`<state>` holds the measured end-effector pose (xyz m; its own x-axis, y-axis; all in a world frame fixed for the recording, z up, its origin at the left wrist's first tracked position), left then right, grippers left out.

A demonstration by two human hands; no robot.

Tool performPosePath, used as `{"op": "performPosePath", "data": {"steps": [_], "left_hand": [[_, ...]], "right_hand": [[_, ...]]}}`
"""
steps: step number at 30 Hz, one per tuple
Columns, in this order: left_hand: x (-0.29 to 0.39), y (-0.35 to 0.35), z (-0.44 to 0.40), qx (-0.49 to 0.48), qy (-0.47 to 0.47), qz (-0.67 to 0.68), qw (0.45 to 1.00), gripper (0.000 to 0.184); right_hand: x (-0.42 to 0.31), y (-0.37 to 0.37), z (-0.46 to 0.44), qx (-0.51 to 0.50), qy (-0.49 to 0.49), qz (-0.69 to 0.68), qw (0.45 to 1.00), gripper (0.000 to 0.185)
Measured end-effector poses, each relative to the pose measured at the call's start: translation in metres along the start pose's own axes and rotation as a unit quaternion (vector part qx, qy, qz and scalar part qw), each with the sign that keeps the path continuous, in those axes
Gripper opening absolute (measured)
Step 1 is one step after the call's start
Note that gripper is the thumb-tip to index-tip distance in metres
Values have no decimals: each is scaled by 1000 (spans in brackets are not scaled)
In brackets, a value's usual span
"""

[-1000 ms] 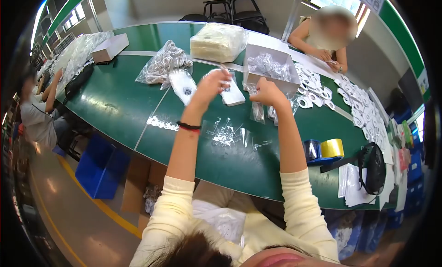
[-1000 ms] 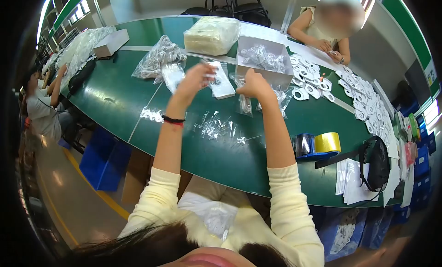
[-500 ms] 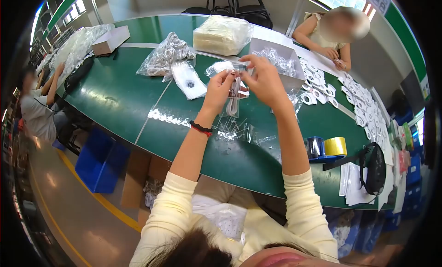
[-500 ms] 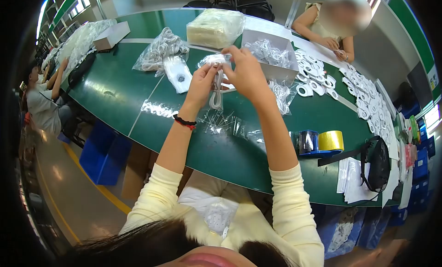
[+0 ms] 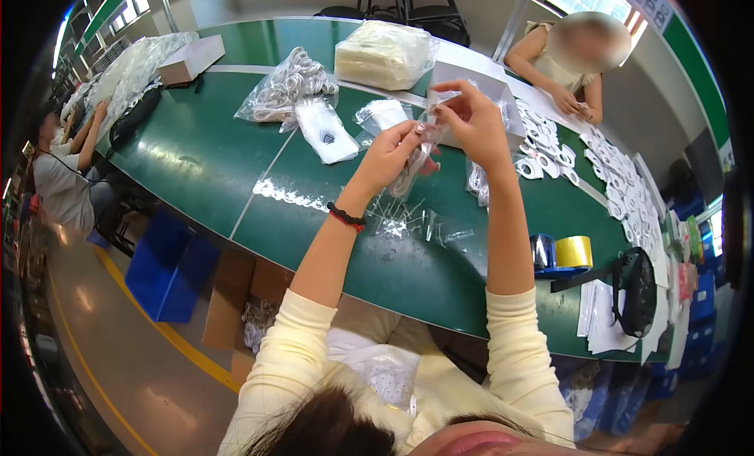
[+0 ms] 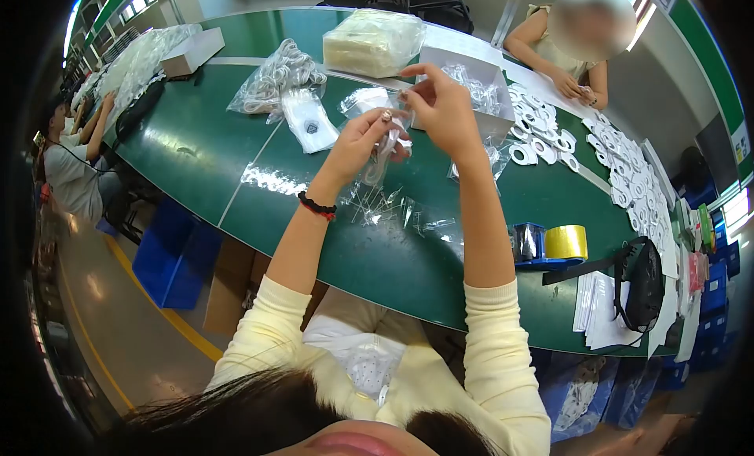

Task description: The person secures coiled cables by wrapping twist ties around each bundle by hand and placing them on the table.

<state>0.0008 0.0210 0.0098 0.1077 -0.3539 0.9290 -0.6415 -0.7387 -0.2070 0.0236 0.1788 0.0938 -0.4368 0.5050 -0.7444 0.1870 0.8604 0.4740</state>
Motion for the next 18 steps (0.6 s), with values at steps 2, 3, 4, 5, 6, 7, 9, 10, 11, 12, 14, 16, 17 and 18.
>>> {"op": "performPosePath", "data": {"steps": [2,3,4,5,6,7,9,10,11,12,14,16,17,18], "left_hand": [[6,-3,1,25,-34,51,998,27],[6,-3,1,25,-34,51,998,27],[6,-2,1,36,-42,63,996,27],[6,-1,1,46,-50,75,995,26],[6,-1,0,47,-49,76,995,26],[6,-1,0,55,-64,57,995,25],[5,0,1,65,-77,38,994,24],[6,-1,2,75,-86,18,993,23],[7,-1,2,86,-94,-1,992,22],[7,-1,2,86,-94,-1,992,22],[6,-1,2,116,-121,-43,985,21],[4,-1,0,126,-136,-50,981,21],[3,0,0,136,-152,-57,977,21],[1,0,0,137,-152,-57,977,21]], "right_hand": [[3,2,-2,-5,-19,-36,999,25],[5,1,-2,-2,-30,-68,997,25],[5,0,-2,0,-42,-99,994,25],[6,-1,-2,0,-43,-99,994,25],[6,-3,-2,-3,-35,-101,994,24],[6,-5,-3,-6,-27,-104,994,23],[11,-6,-4,-12,9,-32,999,21],[9,-7,-4,-17,46,41,998,19],[7,-8,-3,-17,46,40,998,19],[5,-9,-2,-4,51,60,997,18],[2,-11,0,10,56,79,995,16],[1,-11,1,-9,116,147,982,15],[1,-11,1,-9,115,147,982,15],[1,-11,2,-11,119,141,983,14]]}}
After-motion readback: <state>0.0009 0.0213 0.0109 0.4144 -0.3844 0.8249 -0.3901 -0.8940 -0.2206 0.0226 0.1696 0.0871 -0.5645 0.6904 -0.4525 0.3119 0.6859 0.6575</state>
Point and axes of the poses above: each hand's wrist, its own z-axis away from the middle knuckle, its own y-axis out of the back of the hand, x = y × z, the point moved 1 cm from there along -z, towards the middle knuckle
